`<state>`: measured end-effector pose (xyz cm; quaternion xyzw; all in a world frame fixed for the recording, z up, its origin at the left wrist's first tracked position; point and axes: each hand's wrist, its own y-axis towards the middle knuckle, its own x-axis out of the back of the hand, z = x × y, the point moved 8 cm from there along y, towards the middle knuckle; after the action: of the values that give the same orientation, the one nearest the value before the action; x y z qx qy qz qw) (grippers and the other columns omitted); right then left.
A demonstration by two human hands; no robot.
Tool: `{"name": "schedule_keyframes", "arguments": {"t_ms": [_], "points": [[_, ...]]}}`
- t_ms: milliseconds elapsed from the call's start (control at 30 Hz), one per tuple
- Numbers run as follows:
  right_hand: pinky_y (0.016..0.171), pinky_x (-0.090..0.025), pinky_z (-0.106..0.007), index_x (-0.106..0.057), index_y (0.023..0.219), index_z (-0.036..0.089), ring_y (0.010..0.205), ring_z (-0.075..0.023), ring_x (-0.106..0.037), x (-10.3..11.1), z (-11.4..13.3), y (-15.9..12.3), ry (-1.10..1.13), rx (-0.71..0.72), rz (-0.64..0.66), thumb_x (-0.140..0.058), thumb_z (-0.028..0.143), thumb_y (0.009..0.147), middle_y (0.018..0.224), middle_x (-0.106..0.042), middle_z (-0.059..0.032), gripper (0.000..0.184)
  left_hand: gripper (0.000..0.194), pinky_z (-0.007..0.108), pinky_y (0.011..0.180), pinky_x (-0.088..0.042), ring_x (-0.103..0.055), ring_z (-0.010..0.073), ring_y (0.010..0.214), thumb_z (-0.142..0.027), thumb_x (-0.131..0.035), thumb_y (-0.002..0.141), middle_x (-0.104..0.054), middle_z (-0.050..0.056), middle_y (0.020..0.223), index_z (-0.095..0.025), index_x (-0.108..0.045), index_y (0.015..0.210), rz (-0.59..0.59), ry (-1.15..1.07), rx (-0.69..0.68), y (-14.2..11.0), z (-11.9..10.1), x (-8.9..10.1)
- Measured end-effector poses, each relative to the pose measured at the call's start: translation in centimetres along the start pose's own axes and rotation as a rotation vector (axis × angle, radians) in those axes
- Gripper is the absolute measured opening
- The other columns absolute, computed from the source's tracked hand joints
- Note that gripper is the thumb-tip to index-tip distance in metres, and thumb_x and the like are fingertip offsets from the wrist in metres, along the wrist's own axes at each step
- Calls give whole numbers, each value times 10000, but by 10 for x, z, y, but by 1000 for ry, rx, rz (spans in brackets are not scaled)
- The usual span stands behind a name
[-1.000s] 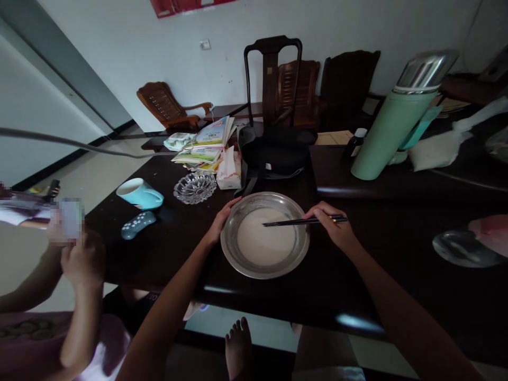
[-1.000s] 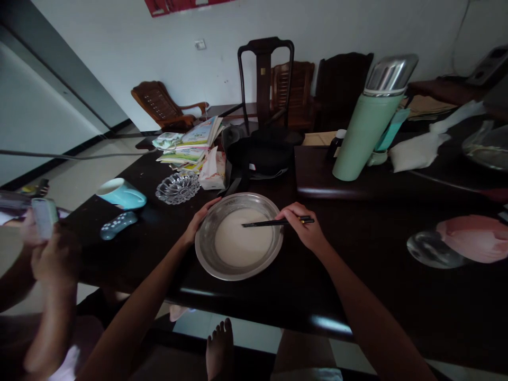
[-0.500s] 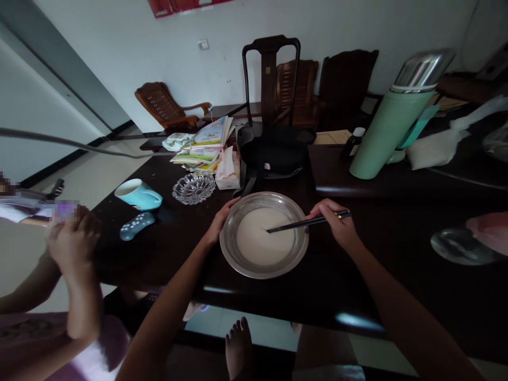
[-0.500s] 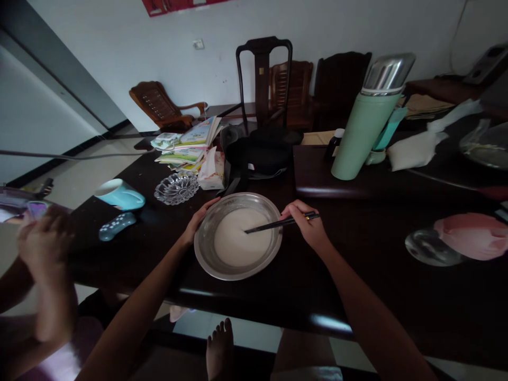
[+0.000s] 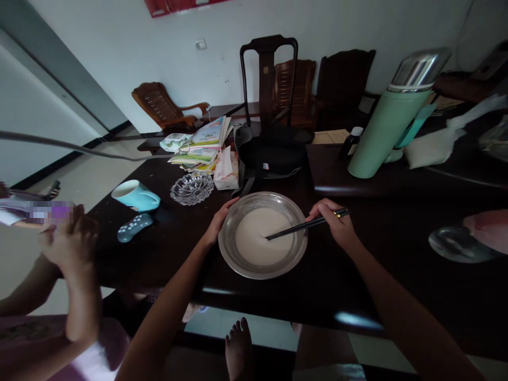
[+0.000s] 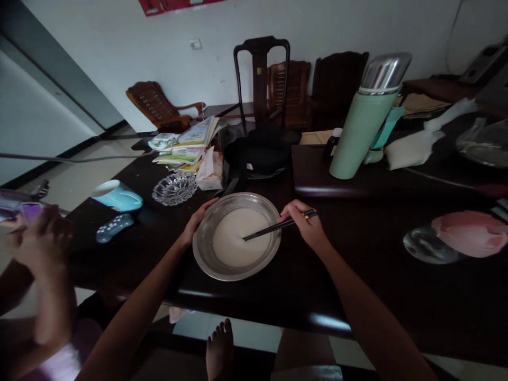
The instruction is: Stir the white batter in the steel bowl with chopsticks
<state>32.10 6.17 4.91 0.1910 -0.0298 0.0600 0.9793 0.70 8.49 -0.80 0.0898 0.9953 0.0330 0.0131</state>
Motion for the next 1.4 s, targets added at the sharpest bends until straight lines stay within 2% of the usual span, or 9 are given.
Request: {"name": "schedule_keyframes", "arguments": {"t_ms": [167, 367, 600, 700, 833, 1033, 1133, 1267, 1400], "points": [[763, -487, -324, -734, 800, 223, 800, -193, -670, -16, 11, -3, -189, 88, 143, -515, 446, 950, 806, -734, -36, 346, 697, 513, 1151, -270, -425, 373, 1352, -587, -543, 855, -522, 133, 1449, -158, -509, 1403, -9, -15, 2, -1, -1, -1], [648, -500, -296, -674, 758, 221, 671, -179, -674, 7, 0, 2, -25, -1, -39, -539, 496, 926, 675, -708, -11, 350, 673, 504, 1161, -262, -413, 366, 1365, -590, -539, 856, -520, 120, 1455, -171, -537, 1383, -2, 0, -24, 1, -1, 1], [735, -493, -325, -735, 778, 224, 771, -192, -664, -16, 10, -1, -180, 81, 149, -524, 471, 938, 785, -734, -38, 362, 655, 503, 1152, -283, -443, 358, 1347, -572, -523, 876, -531, 121, 1445, -172, -524, 1394, -3, 1, -10, 0, -2, -1], [748, -486, -333, -730, 756, 224, 780, -197, -658, -7, 12, 2, -218, 95, 82, -531, 477, 932, 788, -729, -41, 367, 660, 494, 1152, -288, -448, 357, 1343, -586, -530, 867, -536, 119, 1441, -175, -540, 1383, -10, 9, -12, 0, -3, 0], [654, -497, -305, -671, 729, 219, 662, -180, -661, 8, 2, 2, -46, 3, -55, -532, 511, 925, 660, -696, -13, 378, 663, 491, 1163, -268, -422, 357, 1363, -585, -538, 861, -523, 116, 1454, -171, -540, 1379, -7, 29, -22, 1, -2, 2], [747, -501, -312, -726, 778, 215, 763, -182, -667, -14, 7, -2, -144, 58, 146, -504, 470, 952, 771, -722, -30, 380, 665, 505, 1156, -268, -429, 363, 1354, -569, -514, 873, -516, 124, 1458, -162, -515, 1399, 3, 46, -22, 0, -1, 1], [768, -496, -320, -734, 782, 216, 789, -190, -667, -8, 9, 0, -185, 75, 98, -513, 477, 944, 797, -728, -36, 378, 663, 507, 1157, -265, -424, 364, 1358, -572, -516, 871, -500, 123, 1473, -165, -522, 1394, 1, 37, -27, 1, -1, 2], [654, -511, -308, -676, 744, 217, 665, -186, -671, 4, 0, 1, -28, -20, -16, -530, 523, 921, 664, -698, -13, 383, 647, 509, 1146, -291, -448, 362, 1342, -572, -532, 865, -526, 122, 1449, -182, -541, 1381, -12, 28, -11, 0, 0, 2], [694, -521, -320, -701, 747, 214, 703, -189, -672, -10, 3, -1, -58, 2, 87, -523, 521, 925, 701, -708, -26, 396, 633, 501, 1143, -300, -458, 347, 1338, -563, -520, 879, -532, 114, 1445, -191, -528, 1392, -7, 26, -5, -1, -2, 0]]}}
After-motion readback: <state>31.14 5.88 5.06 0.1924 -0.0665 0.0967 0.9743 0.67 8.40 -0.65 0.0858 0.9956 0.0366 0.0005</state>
